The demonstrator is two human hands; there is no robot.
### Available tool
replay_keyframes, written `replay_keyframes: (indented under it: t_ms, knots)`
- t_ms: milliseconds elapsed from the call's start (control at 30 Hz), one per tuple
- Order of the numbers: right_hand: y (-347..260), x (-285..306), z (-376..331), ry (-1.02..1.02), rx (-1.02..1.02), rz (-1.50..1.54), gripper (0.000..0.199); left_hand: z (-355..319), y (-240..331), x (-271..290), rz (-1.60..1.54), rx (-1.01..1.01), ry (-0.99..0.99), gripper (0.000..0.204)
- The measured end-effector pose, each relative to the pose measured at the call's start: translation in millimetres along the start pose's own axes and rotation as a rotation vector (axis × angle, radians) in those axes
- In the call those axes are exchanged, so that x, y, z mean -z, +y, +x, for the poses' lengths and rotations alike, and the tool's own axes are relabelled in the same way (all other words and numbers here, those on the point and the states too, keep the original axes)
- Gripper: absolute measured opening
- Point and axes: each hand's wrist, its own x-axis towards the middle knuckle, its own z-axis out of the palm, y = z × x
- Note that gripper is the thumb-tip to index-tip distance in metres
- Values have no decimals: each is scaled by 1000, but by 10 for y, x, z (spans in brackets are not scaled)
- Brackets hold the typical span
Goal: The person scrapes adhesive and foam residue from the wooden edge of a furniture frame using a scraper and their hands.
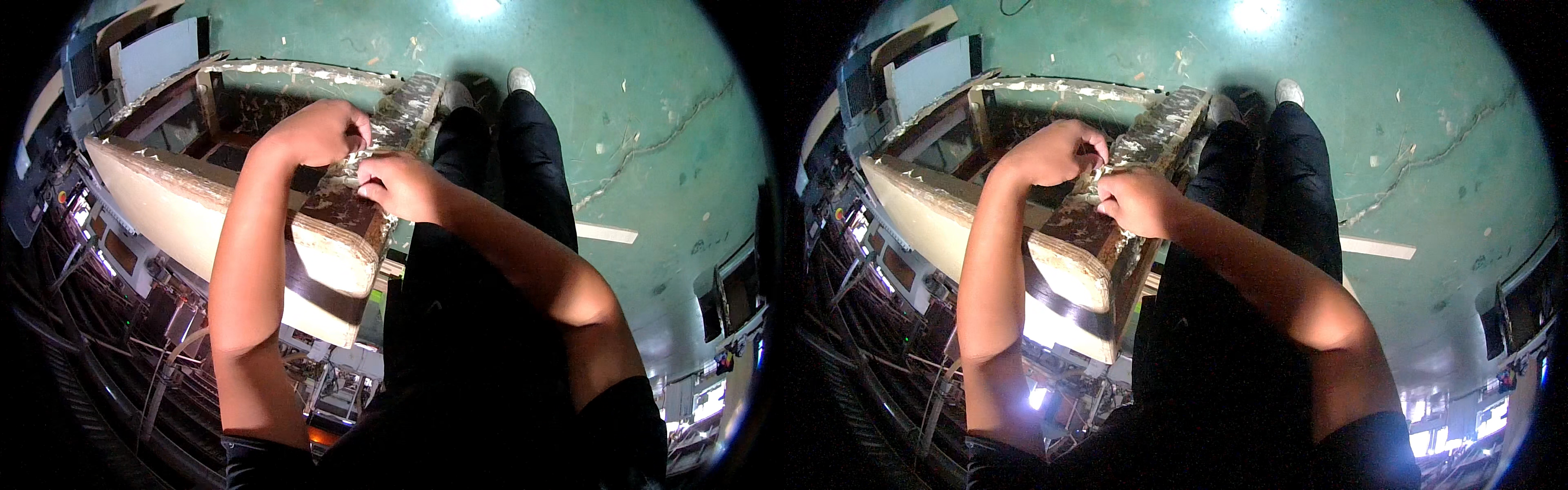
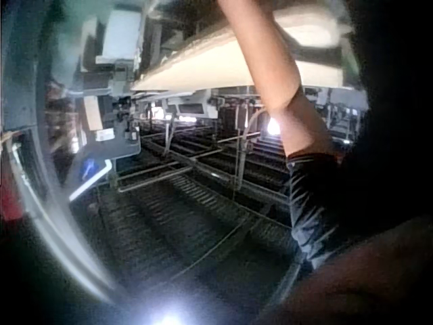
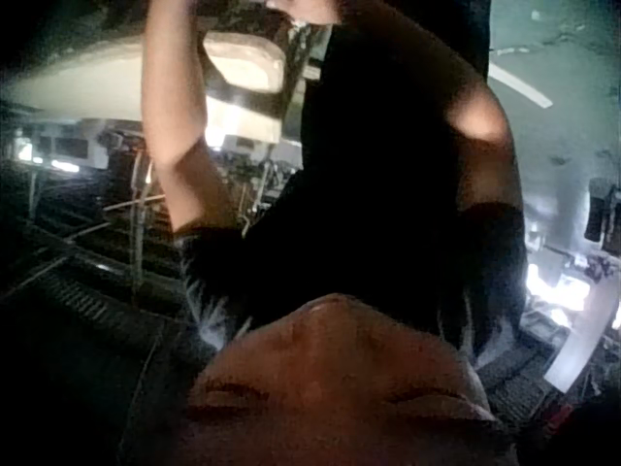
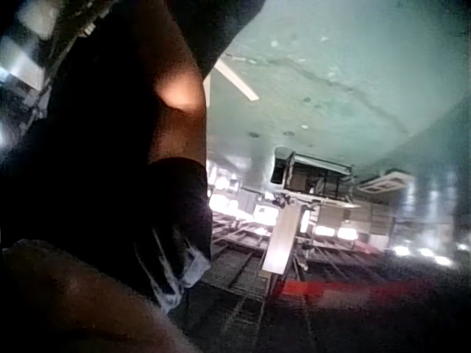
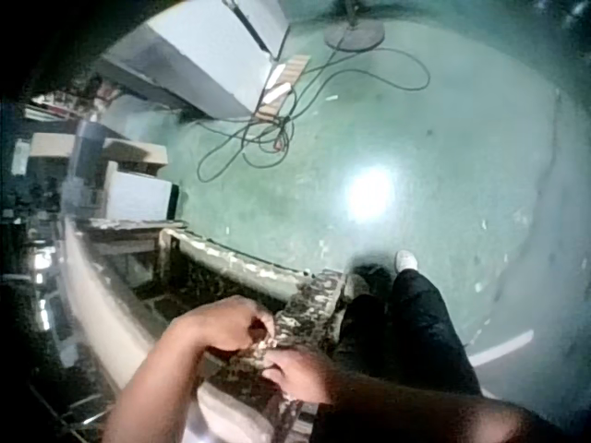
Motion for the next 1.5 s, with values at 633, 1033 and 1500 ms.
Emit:
replay_keyframes:
  t_ms: [633,1033,1500]
  knots:
    - [-20,-168,28,110,119,-259,14,-32,8,58,-101,-36,117,18]
    - [43,-33,108,-103,-88,93,17,-39,44,81,-115,-74,155,24]
    - [-3,-149,18,190,-174,5,16,-31,29,62,-164,-25,106,23]
